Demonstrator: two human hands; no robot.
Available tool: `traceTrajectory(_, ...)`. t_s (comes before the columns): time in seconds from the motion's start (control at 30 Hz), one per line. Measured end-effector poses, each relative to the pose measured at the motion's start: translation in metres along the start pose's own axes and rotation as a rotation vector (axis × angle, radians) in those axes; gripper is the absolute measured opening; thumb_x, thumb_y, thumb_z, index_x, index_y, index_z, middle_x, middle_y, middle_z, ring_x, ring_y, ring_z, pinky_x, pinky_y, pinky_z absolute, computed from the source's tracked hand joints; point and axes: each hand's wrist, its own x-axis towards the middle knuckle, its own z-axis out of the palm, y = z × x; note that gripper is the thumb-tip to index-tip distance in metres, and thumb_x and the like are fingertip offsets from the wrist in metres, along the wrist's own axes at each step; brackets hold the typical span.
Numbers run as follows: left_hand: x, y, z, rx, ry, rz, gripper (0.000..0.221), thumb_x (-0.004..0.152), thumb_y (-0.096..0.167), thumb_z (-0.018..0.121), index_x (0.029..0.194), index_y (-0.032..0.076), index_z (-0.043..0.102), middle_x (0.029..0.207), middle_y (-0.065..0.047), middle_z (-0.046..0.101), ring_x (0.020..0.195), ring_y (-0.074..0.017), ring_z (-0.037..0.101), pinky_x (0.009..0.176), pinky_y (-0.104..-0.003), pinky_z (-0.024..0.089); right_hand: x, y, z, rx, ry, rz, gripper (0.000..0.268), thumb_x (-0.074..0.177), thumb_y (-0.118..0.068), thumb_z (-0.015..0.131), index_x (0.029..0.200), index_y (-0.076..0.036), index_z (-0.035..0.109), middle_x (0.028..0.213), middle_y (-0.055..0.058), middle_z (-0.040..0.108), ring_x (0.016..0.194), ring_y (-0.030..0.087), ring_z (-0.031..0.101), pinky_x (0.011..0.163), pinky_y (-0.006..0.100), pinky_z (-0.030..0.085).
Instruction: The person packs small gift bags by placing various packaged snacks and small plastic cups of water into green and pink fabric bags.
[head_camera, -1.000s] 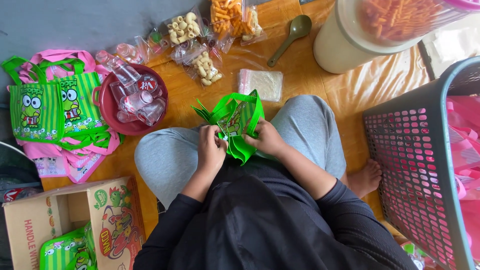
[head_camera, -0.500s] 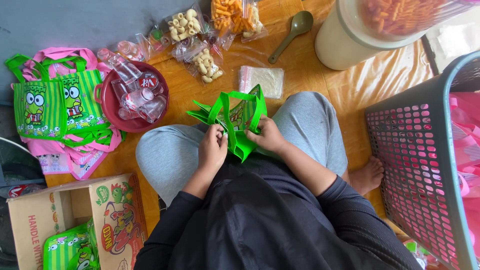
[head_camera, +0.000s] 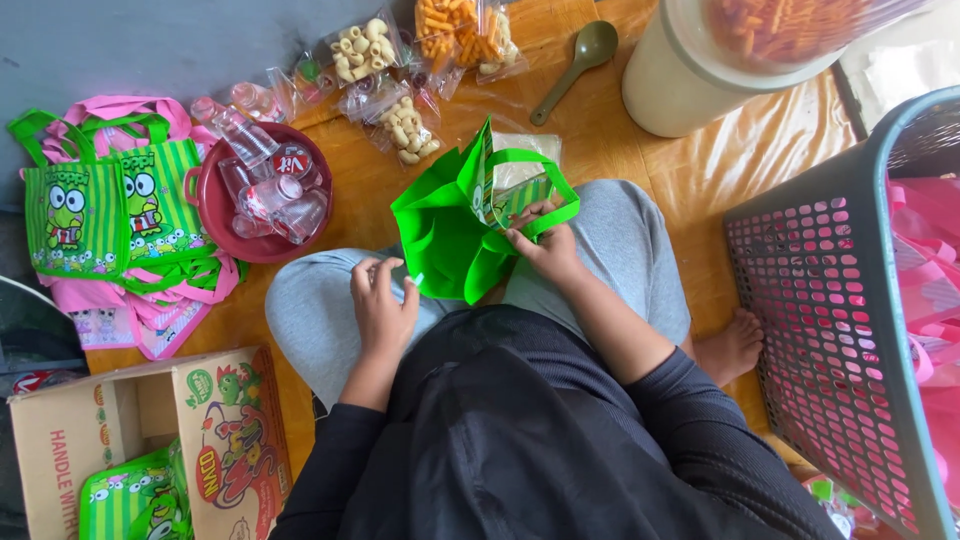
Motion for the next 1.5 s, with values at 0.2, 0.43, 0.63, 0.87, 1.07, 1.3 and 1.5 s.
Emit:
traceTrajectory(0.2, 0.046, 0.057, -0.032, -0.031, -0.180, 0.227, 0.018, 0.091, 0.017, 0.074, 0.109, 0.017, 0.075, 0.156, -0.026, 0.034, 0.143, -0.0551, 0.035, 0.107, -0.069, 0.036, -0.010, -0.071, 0.010, -0.228, -0.087, -0.214, 0.007, 0.087, -0.020, 0.083, 0.094, -0.019, 0.079, 0.113, 0.009, 0.063, 0.089, 0.035, 0.070, 0.078, 0.045, 0.058)
traceTrajectory(0.43, 0.050, 0.025, -0.012, -0.153, -0.345, -0.048, 0.060, 0.098, 0.009, 0.056, 0.154, 0.029, 0.049, 0.105, -0.023, 0.063, 0.102, -0.0451, 0.068, 0.085, -0.053, 0.056, 0.026, -0.087, -0.028, -0.124, 0.132, -0.175, 0.008, 0.091, -0.016, 0.082, 0.097, -0.013, 0.078, 0.116, 0.014, 0.060, 0.111, 0.036, 0.062, 0.098, 0.049, 0.048)
traceTrajectory(0.63, 0.051, -0.002, -0.023, -0.356, -0.228, -0.202, 0.076, 0.087, 0.000, 0.069, 0.158, 0.005, 0.040, 0.132, -0.037, 0.055, 0.126, -0.0537, 0.054, 0.107, -0.061, 0.043, 0.053, -0.096, -0.046, 0.326, 0.375, -0.070, 0.110, 0.098, 0.017, 0.076, 0.166, -0.033, 0.006, 0.168, 0.012, 0.013, 0.147, 0.053, 0.040, 0.119, 0.065, 0.040)
traceTrajectory(0.87, 0.014, -0.026, 0.025, -0.294, -0.325, -0.235, 0.096, 0.082, 0.005, 0.071, 0.164, 0.015, 0.023, 0.139, -0.034, 0.051, 0.128, -0.0532, 0.054, 0.105, -0.060, 0.047, 0.008, -0.096, 0.032, -0.257, -0.444, -0.194, 0.064, 0.078, -0.019, 0.083, 0.136, -0.012, 0.056, 0.130, 0.013, 0.059, 0.126, 0.038, 0.056, 0.102, 0.053, 0.050)
traceTrajectory(1.07, 0.009, -0.026, 0.024, -0.166, -0.212, -0.147, 0.076, 0.079, 0.005, 0.069, 0.150, 0.004, 0.042, 0.152, -0.034, 0.033, 0.134, -0.0554, 0.046, 0.106, -0.061, 0.045, -0.014, -0.033, 0.044, -1.023, -0.694, -0.145, 0.083, 0.070, -0.024, 0.083, 0.145, -0.030, 0.049, 0.124, 0.000, 0.059, 0.125, 0.026, 0.050, 0.095, 0.044, 0.052)
traceTrajectory(1.3, 0.031, -0.053, 0.027, 0.165, -0.102, -0.161, 0.034, 0.093, 0.027, 0.062, 0.114, 0.006, 0.078, 0.165, -0.021, 0.031, 0.134, -0.0453, 0.051, 0.112, -0.055, 0.044, -0.021, 0.045, 0.033, -1.165, -0.516, -0.109, 0.021, 0.070, -0.031, 0.071, 0.089, -0.030, 0.079, 0.093, -0.005, 0.067, 0.110, 0.022, 0.052, 0.089, 0.036, 0.053)
traceTrajectory(1.5, 0.047, -0.050, 0.037, 0.172, -0.217, -0.200, 0.055, 0.106, 0.056, 0.046, 0.106, 0.012, 0.080, 0.154, -0.012, 0.047, 0.128, -0.0407, 0.058, 0.102, -0.051, 0.052, -0.023, 0.025, 0.034, -1.125, -0.466, -0.240, 0.014, 0.063, -0.031, 0.075, 0.076, -0.031, 0.079, 0.094, -0.005, 0.060, 0.115, 0.023, 0.046, 0.102, 0.039, 0.046)
